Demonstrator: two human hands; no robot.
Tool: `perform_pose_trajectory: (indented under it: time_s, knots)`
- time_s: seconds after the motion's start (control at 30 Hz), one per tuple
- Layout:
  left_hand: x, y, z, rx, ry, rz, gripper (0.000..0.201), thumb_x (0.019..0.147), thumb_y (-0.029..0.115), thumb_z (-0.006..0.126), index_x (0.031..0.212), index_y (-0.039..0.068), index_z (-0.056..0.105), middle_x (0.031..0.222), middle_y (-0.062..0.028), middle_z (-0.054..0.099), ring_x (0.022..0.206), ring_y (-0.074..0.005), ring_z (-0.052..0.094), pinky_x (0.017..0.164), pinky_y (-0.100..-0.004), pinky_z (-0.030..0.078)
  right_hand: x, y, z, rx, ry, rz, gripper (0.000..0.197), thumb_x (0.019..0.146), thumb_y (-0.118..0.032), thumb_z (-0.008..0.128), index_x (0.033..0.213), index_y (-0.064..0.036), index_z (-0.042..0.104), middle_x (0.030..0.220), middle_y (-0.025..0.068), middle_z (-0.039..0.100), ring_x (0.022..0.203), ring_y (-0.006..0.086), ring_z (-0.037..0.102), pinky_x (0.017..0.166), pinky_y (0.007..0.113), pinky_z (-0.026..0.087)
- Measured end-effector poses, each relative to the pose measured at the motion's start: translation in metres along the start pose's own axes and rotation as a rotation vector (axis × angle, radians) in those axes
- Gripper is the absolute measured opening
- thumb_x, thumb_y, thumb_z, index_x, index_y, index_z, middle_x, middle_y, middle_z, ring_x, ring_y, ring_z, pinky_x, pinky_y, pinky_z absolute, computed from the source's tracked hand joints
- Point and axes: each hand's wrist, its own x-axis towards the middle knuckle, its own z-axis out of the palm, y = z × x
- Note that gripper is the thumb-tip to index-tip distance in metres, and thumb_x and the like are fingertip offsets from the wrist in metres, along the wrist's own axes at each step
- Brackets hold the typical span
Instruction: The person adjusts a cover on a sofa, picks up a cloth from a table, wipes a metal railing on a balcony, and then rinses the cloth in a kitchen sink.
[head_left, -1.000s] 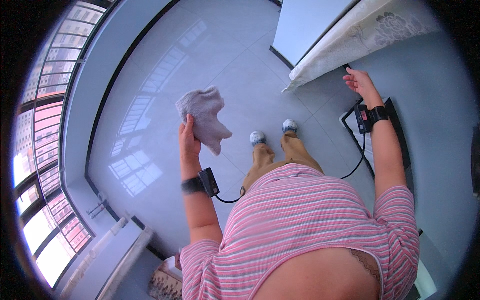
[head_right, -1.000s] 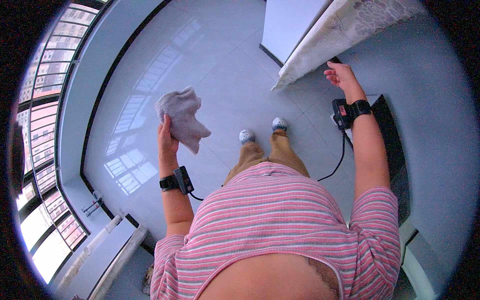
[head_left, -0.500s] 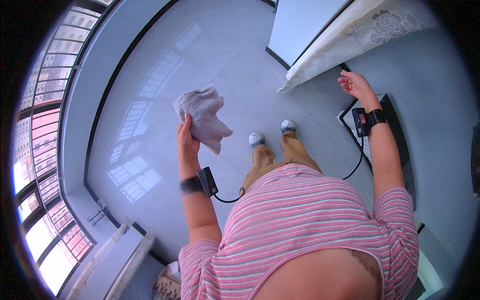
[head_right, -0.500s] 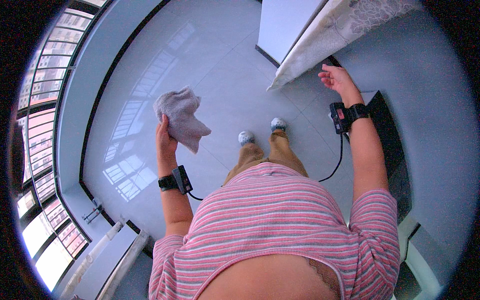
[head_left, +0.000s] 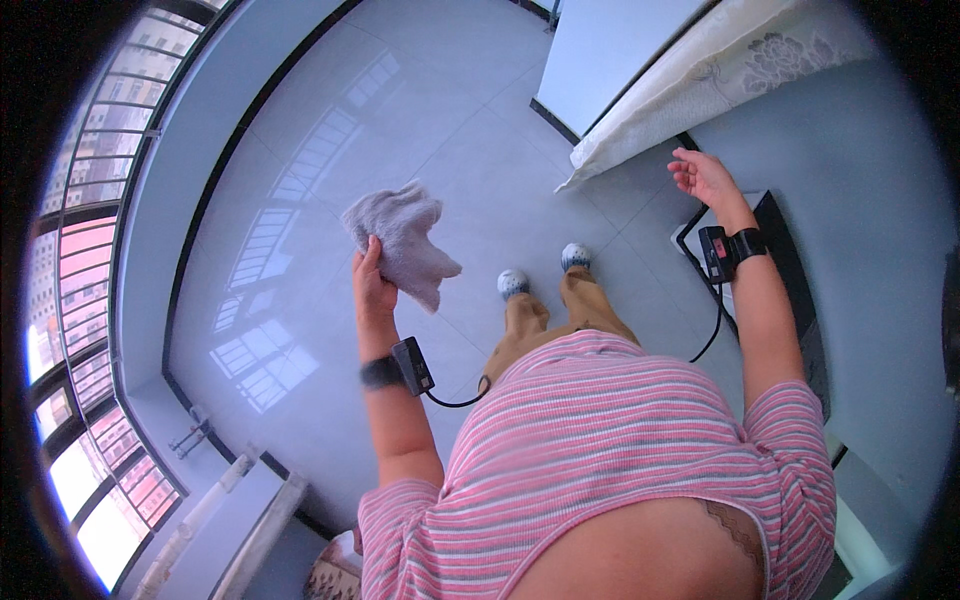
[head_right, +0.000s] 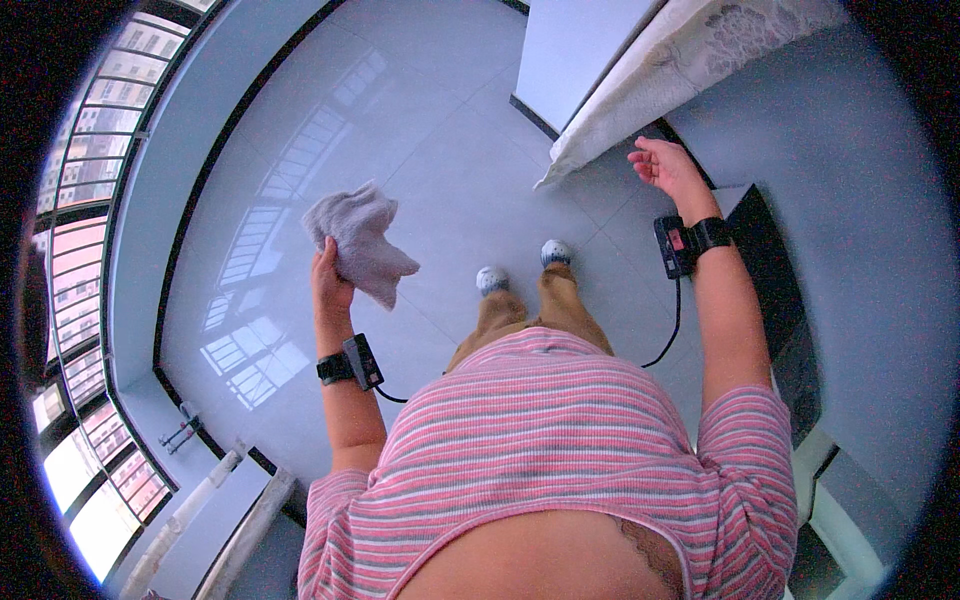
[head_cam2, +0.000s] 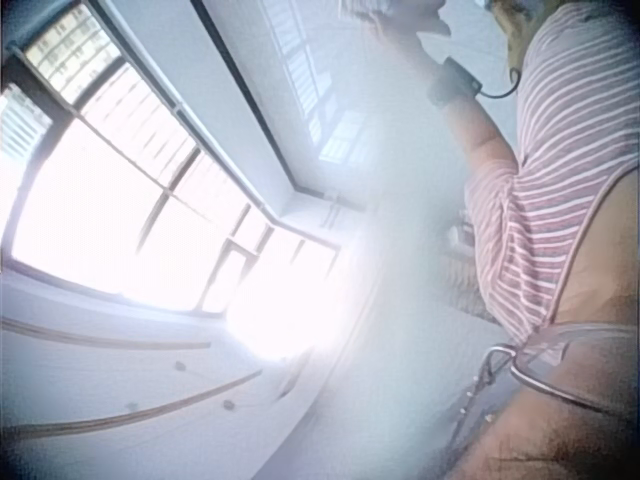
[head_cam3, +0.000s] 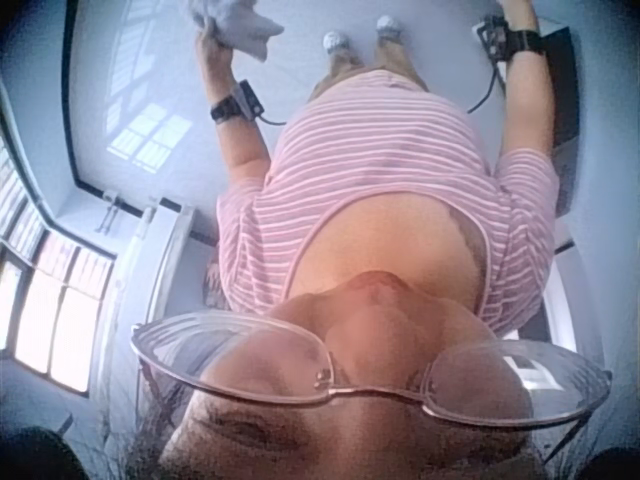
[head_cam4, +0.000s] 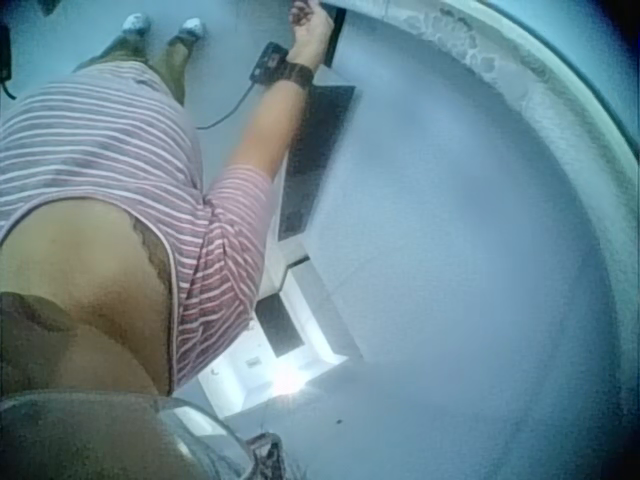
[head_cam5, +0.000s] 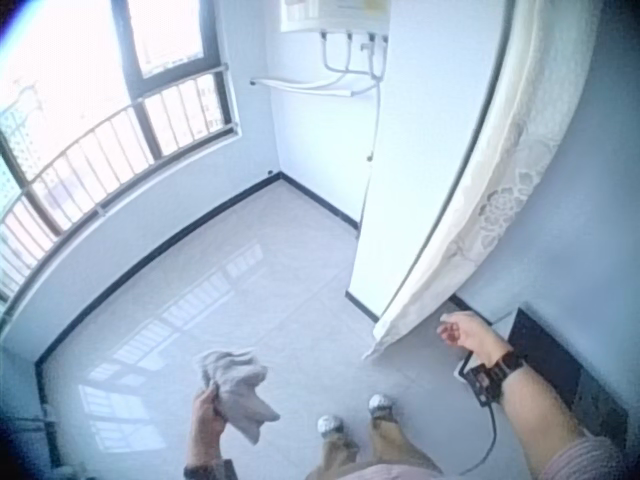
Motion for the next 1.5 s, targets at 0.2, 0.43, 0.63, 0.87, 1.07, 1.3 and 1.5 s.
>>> perform_pose_trajectory:
  time_s: [0.2, 0.43, 0.63, 0.87, 1.07, 1.3, 1.5]
  knots:
    - [0.003, 0.002, -0.025, -0.025, -0.078, 0.042, 0.031, 0.08, 0.014, 0.048, 0.106, -0.001, 0.041, 0.1, -0.0118, 0.05, 0.092, -0.0232, 0.049, 0.08, -0.0364, 0.04, 0.001, 0.003, 0.011, 0.018, -0.028, -0.013, 0.017, 0.074, -0.022, 0.057, 0.079, -0.0073, 0.052, 0.071, 0.0058, 0.057, 0.056, 0.0123, 0.052, 0.051, 0.024, 0.043]
    - [-0.01, 0.007, -0.029, -0.101, -0.042, 0.076, 0.035, 0.079, 0.018, 0.051, 0.107, 0.0, 0.04, 0.101, -0.012, 0.05, 0.093, -0.0239, 0.049, 0.082, -0.0387, 0.039, 0.015, 0.002, 0.023, 0.046, -0.094, -0.053, 0.018, 0.075, -0.021, 0.056, 0.083, -0.0059, 0.052, 0.072, 0.0074, 0.057, 0.057, 0.0136, 0.053, 0.052, 0.025, 0.043]
    - [-0.008, 0.003, -0.053, -0.08, 0.052, 0.107, 0.035, 0.081, 0.023, 0.049, 0.107, 0.001, 0.041, 0.101, -0.012, 0.05, 0.092, -0.0243, 0.05, 0.079, -0.0392, 0.041, 0.042, 0.001, 0.041, 0.036, -0.112, -0.033, 0.018, 0.076, -0.02, 0.054, 0.087, -0.0067, 0.053, 0.071, 0.005, 0.057, 0.057, 0.0118, 0.052, 0.053, 0.023, 0.043]
    - [-0.004, 0.005, -0.049, -0.137, 0.084, 0.066, 0.038, 0.084, 0.03, 0.04, 0.108, 0.001, 0.041, 0.099, -0.0133, 0.051, 0.089, -0.0266, 0.052, 0.072, -0.0408, 0.046, 0.066, -0.013, 0.042, 0.047, -0.15, -0.012, 0.019, 0.076, -0.02, 0.054, 0.088, -0.0062, 0.053, 0.076, 0.0058, 0.057, 0.059, 0.0114, 0.052, 0.055, 0.024, 0.043]
    - [0.01, 0.018, -0.029, -0.152, 0.057, 0.056, 0.046, 0.084, 0.038, 0.037, 0.11, 0.001, 0.039, 0.101, -0.0149, 0.05, 0.089, -0.028, 0.052, 0.074, -0.0438, 0.044, 0.064, -0.034, 0.041, 0.099, -0.131, -0.032, 0.016, 0.075, -0.021, 0.055, 0.082, -0.0062, 0.053, 0.075, 0.0061, 0.057, 0.06, 0.0116, 0.053, 0.055, 0.024, 0.043]
    - [0.005, 0.061, 0.025, -0.011, -0.004, 0.114, 0.053, 0.081, 0.046, 0.038, 0.108, 0.001, 0.042, 0.097, -0.0138, 0.052, 0.085, -0.0241, 0.053, 0.068, -0.0372, 0.046, 0.055, -0.052, 0.047, -0.198, -0.046, -0.342, 0.013, 0.078, -0.022, 0.049, 0.071, -0.0113, 0.049, 0.063, 0.0006, 0.052, 0.054, 0.0103, 0.05, 0.05, 0.022, 0.041]
    - [-0.003, 0.073, 0.073, 0.44, -0.191, 0.162, 0.044, 0.08, 0.039, 0.047, 0.101, -0.001, 0.05, 0.089, -0.0054, 0.054, 0.083, -0.0137, 0.049, 0.072, -0.0291, 0.041, 0.022, -0.096, 0.118, -0.456, -0.361, -0.41, 0.021, 0.077, -0.019, 0.052, 0.094, -0.0062, 0.051, 0.071, 0.0044, 0.057, 0.056, 0.009, 0.052, 0.051, 0.021, 0.041]
